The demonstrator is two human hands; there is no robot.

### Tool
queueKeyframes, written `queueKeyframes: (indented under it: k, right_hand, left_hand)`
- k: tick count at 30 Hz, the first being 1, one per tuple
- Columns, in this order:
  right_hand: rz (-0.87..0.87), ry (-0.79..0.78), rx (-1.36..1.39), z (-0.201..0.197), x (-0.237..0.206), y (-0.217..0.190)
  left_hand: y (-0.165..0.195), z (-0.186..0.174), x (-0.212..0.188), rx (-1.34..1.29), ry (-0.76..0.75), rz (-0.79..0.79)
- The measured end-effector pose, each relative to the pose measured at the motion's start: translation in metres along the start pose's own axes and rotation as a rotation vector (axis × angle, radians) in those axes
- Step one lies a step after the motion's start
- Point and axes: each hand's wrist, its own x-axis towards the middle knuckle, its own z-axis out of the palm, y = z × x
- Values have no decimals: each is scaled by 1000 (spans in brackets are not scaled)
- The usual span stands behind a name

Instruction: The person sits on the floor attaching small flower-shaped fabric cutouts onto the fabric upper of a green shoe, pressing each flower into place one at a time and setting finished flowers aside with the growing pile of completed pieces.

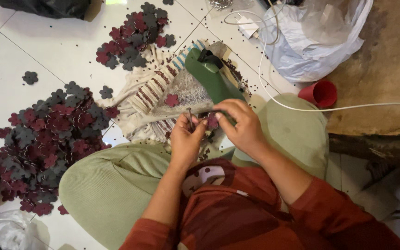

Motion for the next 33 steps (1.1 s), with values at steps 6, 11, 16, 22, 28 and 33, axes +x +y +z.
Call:
queueKeyframes:
  k: [6, 11, 16, 22, 28, 33]
  right_hand:
    - [-119, -101, -180, -3, 4, -14]
    - [-61, -137, -138, 4, -2, -4]
    - [240, -111, 42, 5, 0, 23]
    - [165, -147, -4, -1, -5, 38]
    - [263, -288, -31, 2, -3, 30]
    - [306, -285, -25, 2, 2, 30]
  left_hand:
    - [4, 0, -1, 10, 4, 7]
    - [1, -1, -3, -31, -4, 4]
    - [-7, -12, 4, 64, 44, 43]
    - [-10, -27, 12, -30, 73, 23]
    - [1, -28, 14, -142, 96, 56]
    - [9, -25, 13, -275, 126, 106]
